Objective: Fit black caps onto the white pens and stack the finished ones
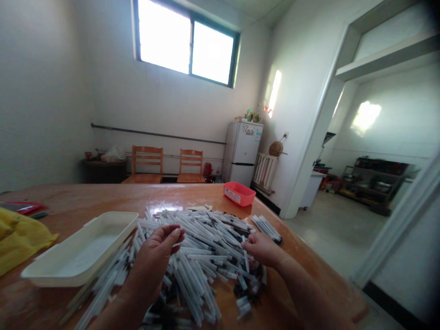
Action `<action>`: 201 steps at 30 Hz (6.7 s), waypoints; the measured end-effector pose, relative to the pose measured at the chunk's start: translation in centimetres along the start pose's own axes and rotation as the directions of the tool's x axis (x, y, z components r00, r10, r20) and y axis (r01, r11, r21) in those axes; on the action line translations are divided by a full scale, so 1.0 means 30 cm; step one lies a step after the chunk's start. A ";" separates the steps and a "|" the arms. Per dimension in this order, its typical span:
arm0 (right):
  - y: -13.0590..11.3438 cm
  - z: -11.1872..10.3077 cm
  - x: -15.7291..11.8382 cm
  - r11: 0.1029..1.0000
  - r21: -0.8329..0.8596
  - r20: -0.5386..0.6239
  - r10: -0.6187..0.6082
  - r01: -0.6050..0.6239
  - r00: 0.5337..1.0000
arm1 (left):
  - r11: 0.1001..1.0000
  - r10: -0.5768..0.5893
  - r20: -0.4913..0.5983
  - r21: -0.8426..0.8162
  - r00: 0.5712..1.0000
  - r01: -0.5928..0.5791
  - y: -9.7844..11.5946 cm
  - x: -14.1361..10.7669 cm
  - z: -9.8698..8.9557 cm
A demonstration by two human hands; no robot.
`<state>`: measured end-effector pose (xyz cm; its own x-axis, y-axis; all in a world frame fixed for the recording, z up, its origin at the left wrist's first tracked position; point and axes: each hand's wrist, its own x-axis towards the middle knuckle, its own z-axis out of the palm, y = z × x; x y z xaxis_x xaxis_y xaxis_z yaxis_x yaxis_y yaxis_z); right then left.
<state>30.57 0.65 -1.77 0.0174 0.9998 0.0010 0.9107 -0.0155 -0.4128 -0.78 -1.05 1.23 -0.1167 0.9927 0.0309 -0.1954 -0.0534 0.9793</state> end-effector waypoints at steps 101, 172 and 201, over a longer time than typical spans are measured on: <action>-0.249 0.009 0.006 0.373 0.908 -0.147 -0.147 0.193 0.978 | 0.936 -0.127 0.290 0.350 0.949 0.019 -0.016 -0.009 0.017; -0.273 -0.014 -0.024 0.163 0.972 -0.156 -0.105 0.171 0.982 | 0.877 -0.070 0.585 0.422 0.808 -0.230 -0.022 -0.036 0.035; -0.127 -0.054 -0.023 0.991 -0.130 0.235 -0.011 0.043 0.972 | 0.860 -0.058 0.509 0.463 0.859 -0.216 -0.022 -0.014 0.013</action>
<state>27.77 0.01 1.28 -0.0904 0.9738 -0.2088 0.9564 0.0265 -0.2907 -0.22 -1.39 0.64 0.4064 0.9109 0.0713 0.3081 -0.2101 0.9279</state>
